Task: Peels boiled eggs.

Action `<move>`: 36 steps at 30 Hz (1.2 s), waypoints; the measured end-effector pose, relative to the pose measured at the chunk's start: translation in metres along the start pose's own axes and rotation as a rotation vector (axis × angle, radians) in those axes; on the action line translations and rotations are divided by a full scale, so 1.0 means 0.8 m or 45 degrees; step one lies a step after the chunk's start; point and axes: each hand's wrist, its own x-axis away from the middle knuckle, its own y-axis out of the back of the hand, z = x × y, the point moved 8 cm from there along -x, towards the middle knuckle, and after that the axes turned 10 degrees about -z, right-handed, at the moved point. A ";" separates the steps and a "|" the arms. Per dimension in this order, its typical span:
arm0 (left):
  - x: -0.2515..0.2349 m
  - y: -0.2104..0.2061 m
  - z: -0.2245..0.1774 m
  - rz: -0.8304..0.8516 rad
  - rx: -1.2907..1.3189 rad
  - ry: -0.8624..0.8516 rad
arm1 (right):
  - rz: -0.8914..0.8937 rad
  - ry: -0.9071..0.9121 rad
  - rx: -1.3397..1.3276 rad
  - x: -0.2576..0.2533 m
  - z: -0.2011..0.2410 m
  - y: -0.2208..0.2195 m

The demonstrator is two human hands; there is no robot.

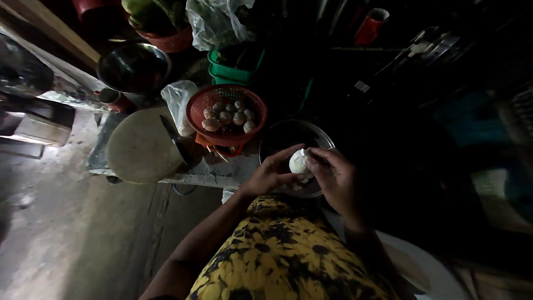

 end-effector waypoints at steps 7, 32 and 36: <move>0.003 -0.006 -0.006 -0.013 -0.060 -0.026 | -0.086 0.332 0.333 0.008 0.023 -0.004; 0.009 -0.008 -0.004 0.091 0.087 0.002 | 0.033 0.222 0.157 0.007 0.020 0.006; 0.013 -0.004 -0.008 0.081 0.061 -0.041 | 0.022 0.337 0.224 0.010 0.024 0.002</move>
